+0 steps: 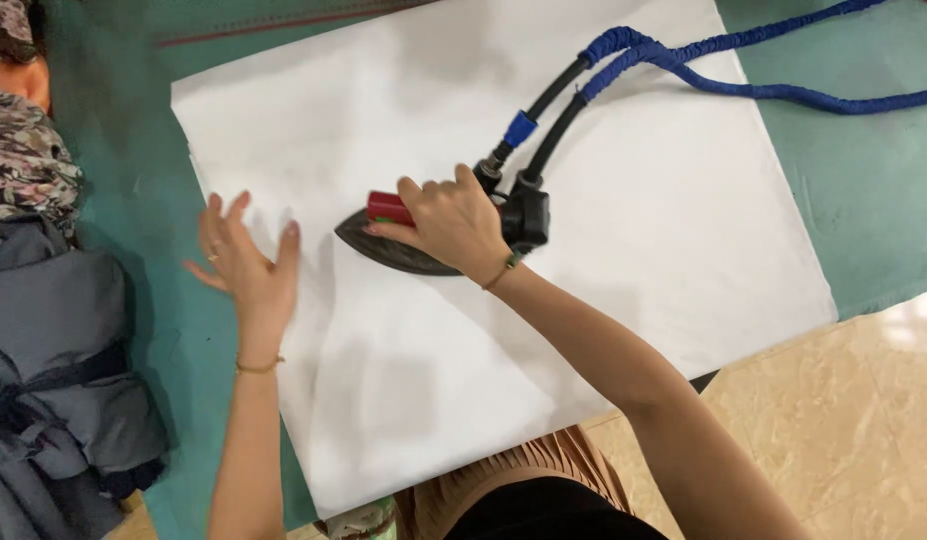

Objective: Ironing a large piece of white fabric on an ironing table in an atelier.

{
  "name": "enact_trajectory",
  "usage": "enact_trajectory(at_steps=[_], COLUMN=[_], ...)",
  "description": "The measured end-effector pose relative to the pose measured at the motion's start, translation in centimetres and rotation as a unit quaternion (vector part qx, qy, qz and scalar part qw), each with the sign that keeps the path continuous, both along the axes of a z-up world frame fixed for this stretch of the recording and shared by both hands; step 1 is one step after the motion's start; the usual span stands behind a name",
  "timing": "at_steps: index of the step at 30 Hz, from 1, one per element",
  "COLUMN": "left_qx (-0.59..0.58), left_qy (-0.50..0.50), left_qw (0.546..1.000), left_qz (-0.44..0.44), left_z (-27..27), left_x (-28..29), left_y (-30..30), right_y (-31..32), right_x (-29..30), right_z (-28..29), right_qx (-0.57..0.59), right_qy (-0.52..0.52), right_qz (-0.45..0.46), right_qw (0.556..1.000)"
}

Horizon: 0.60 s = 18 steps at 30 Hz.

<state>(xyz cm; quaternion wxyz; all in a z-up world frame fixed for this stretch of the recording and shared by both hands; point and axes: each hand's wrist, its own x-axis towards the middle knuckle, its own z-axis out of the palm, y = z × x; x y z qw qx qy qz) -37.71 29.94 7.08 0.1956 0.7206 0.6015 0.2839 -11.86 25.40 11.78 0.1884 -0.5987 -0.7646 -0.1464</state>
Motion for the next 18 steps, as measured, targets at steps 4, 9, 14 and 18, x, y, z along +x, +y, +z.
enact_trajectory(at_steps=[4, 9, 14, 18], left_qx=[-0.044, -0.083, -0.062, -0.016], left_qy=[0.033, 0.122, 0.131, 0.141], left_qw=[0.997, 0.980, 0.979, 0.984], left_qz=[-0.049, -0.135, -0.144, -0.109], left_z=[-1.1, -1.8, -4.3, -6.1], left_x=[2.2, 4.9, 7.7, 9.0], left_y=[-6.9, -14.5, -18.9, -20.2], right_y=[-5.6, -7.1, -3.7, -3.0], right_x=[3.5, 8.9, 16.7, 21.1], right_z=[0.4, 0.7, -0.5, -1.6], right_qx=[-0.042, -0.039, -0.049, -0.085], right_qy=[-0.015, -0.078, -0.094, -0.044], right_qz=[0.012, -0.077, -0.153, -0.226], right_qw=[0.999, 0.993, 0.982, 0.969])
